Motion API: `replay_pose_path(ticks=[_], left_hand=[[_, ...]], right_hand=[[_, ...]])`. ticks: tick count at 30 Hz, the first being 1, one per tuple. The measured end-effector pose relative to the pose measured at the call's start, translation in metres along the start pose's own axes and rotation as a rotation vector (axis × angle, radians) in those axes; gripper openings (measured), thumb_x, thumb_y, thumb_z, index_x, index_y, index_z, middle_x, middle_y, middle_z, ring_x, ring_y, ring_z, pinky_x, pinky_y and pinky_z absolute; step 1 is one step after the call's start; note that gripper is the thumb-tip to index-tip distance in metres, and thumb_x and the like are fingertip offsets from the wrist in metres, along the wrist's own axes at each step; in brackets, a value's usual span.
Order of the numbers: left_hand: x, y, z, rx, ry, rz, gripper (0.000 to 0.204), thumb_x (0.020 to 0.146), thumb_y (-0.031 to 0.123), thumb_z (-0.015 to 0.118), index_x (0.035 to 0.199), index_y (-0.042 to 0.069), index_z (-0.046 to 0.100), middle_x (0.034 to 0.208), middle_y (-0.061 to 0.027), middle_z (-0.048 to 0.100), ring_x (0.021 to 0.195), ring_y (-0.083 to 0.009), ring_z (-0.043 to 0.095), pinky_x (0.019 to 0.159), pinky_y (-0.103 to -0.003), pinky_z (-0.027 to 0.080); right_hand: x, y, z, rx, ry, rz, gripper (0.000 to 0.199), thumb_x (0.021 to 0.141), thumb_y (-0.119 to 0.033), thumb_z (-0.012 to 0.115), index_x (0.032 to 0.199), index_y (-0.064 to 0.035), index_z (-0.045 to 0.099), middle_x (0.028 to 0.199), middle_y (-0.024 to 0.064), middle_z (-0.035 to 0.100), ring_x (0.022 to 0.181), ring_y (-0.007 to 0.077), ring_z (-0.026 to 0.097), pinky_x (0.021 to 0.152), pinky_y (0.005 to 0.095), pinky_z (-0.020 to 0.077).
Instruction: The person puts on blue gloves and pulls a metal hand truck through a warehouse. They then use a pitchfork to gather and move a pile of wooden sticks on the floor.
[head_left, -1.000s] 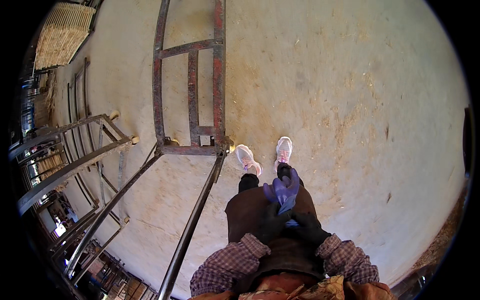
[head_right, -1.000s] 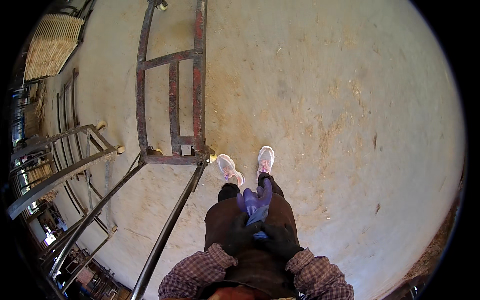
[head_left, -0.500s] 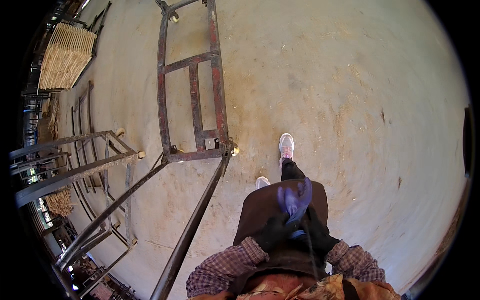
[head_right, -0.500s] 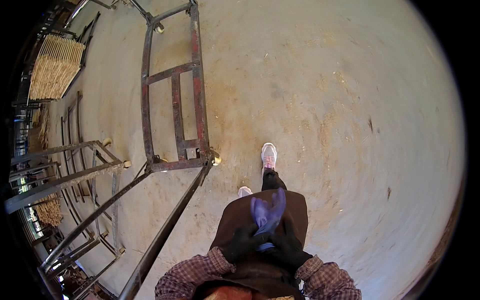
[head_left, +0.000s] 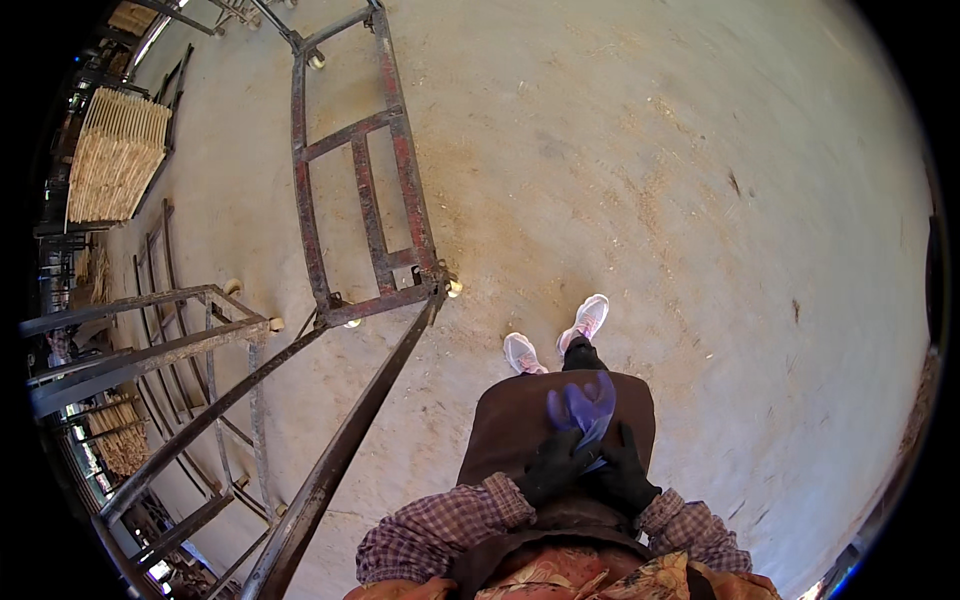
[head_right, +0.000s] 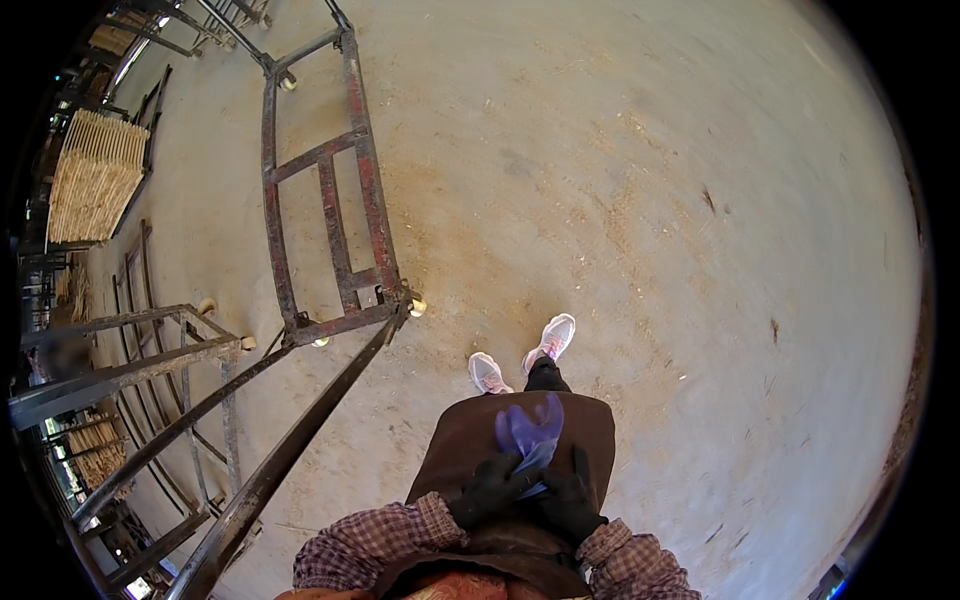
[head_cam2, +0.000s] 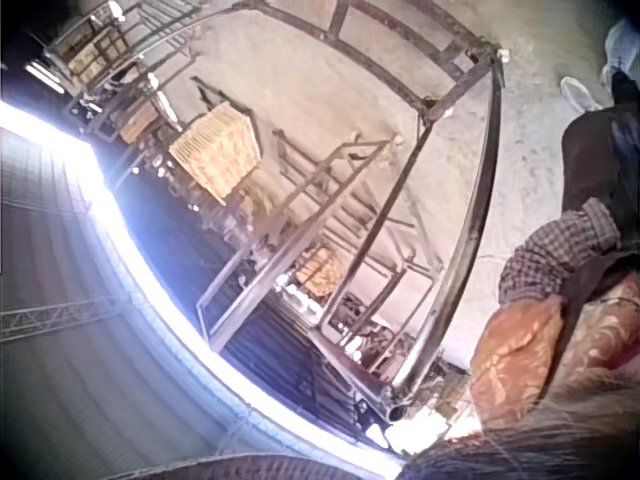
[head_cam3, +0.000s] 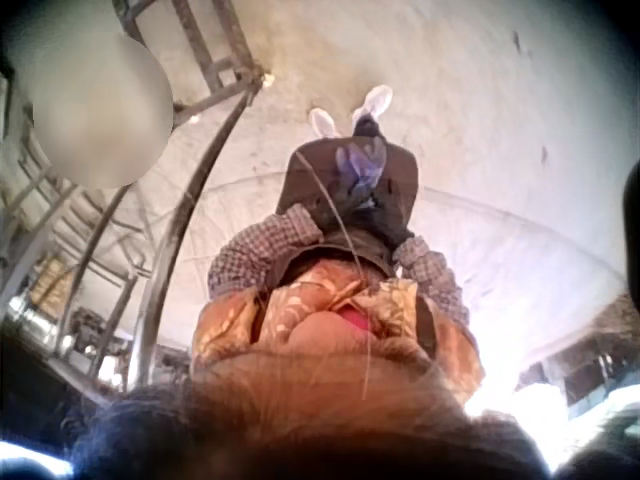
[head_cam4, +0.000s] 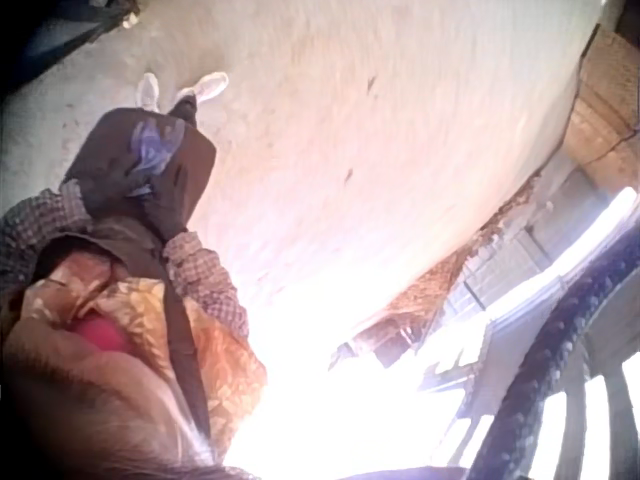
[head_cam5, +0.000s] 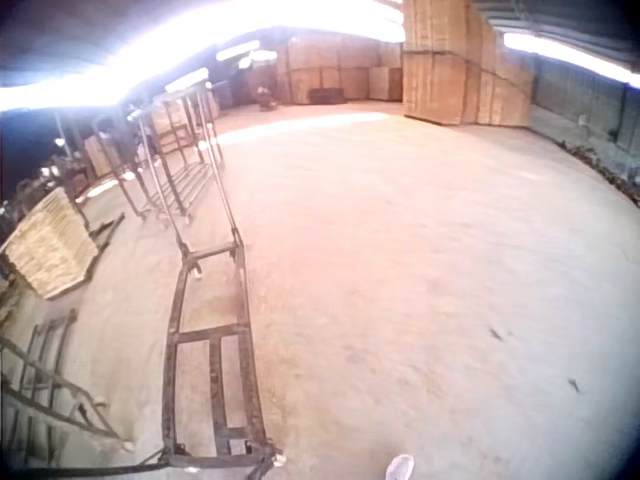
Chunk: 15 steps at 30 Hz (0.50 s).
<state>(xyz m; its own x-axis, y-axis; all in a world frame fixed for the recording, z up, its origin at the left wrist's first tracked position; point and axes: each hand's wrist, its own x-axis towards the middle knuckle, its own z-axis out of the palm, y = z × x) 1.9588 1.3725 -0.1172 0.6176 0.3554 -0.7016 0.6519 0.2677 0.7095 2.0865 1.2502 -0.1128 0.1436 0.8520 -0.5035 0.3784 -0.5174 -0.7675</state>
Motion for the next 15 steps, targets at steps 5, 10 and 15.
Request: replay_pose_path(ticks=[5,10,15], left_hand=[[0.006,0.014,0.030,-0.112,-0.109,0.215,0.042,0.091,0.035,0.061,0.116,0.001,0.057,0.101,-0.0189,0.061,0.092,-0.0328,0.061,0.082,-0.041,0.047],[0.021,0.002,0.062,-0.047,-0.086,0.435,0.043,0.092,0.030,0.062,0.123,0.002,0.051,0.111,-0.0169,0.057,0.100,-0.0291,0.056,0.088,-0.041,0.044],[0.032,0.006,0.078,-0.234,-0.119,0.271,0.035,0.094,0.025,0.060,0.119,0.002,0.052,0.106,-0.0103,0.057,0.095,-0.0183,0.054,0.084,-0.036,0.045]], right_hand=[[-0.015,-0.006,-0.021,0.633,0.141,0.569,0.025,0.084,-0.011,0.060,0.109,-0.0054,0.066,0.098,0.0090,0.070,0.088,0.0191,0.066,0.088,0.0366,0.0503],[-0.028,0.033,-0.028,0.802,0.128,0.666,0.027,0.083,-0.005,0.058,0.109,-0.0002,0.065,0.095,0.0059,0.068,0.081,0.0143,0.064,0.072,0.0303,0.0541],[-0.033,0.052,-0.043,0.940,0.084,0.676,0.026,0.087,-0.016,0.066,0.108,-0.0009,0.066,0.093,0.0055,0.068,0.079,0.0128,0.064,0.071,0.0295,0.0540]])
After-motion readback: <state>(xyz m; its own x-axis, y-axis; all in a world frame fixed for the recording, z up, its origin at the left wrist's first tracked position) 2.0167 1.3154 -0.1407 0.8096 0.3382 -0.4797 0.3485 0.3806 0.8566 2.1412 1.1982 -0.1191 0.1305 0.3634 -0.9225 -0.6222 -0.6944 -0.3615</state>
